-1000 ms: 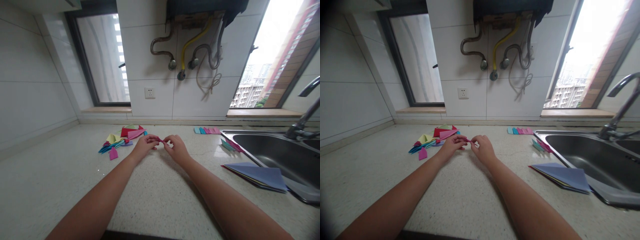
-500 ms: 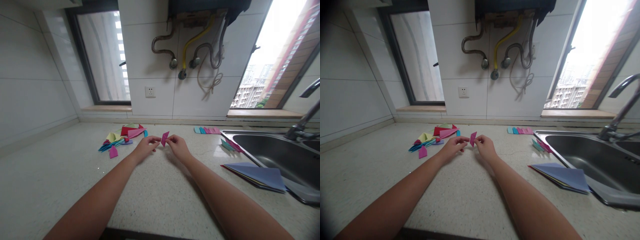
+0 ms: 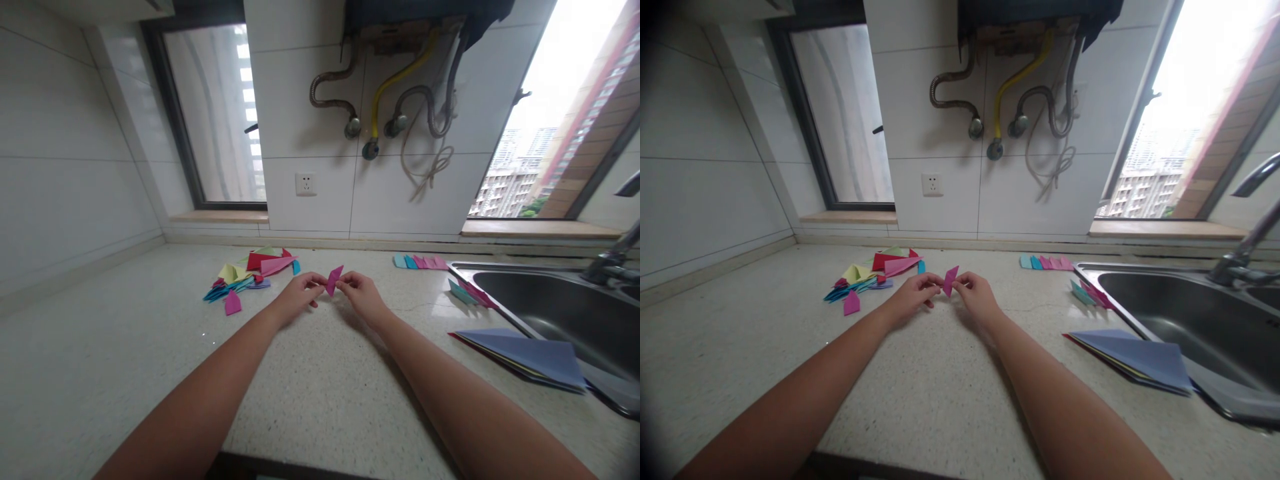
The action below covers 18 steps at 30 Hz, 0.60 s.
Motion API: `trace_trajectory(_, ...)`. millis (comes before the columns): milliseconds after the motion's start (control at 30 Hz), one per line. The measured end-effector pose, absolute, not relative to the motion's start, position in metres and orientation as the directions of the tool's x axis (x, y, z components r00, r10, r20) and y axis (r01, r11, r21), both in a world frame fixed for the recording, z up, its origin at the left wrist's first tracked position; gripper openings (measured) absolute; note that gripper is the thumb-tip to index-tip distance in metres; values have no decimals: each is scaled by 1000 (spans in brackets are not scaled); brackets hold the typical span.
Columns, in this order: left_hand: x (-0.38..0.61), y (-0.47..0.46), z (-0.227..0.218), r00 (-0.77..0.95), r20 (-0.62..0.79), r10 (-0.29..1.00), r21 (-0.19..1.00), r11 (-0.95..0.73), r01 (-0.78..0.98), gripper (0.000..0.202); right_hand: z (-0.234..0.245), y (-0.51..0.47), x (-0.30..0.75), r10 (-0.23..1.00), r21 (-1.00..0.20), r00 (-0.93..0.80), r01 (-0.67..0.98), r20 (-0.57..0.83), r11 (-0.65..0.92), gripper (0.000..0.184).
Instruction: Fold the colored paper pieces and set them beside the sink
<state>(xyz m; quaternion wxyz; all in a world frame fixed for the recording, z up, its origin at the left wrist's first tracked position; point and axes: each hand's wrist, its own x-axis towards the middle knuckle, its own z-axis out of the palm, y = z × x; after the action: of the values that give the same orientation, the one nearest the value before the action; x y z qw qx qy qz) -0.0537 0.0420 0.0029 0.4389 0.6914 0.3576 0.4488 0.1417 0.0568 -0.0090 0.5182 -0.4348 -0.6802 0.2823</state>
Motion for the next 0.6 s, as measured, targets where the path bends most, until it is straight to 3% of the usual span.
trace_trajectory(367,-54,38,6,429,268,863,929,-350,123,27,-14,59,142,883,-807,-115,366,456,464,19)
trace_trajectory(600,-54,37,5,399,289,870,921,-367,133,24,-13,54,139,887,-802,-131,385,442,456,18)
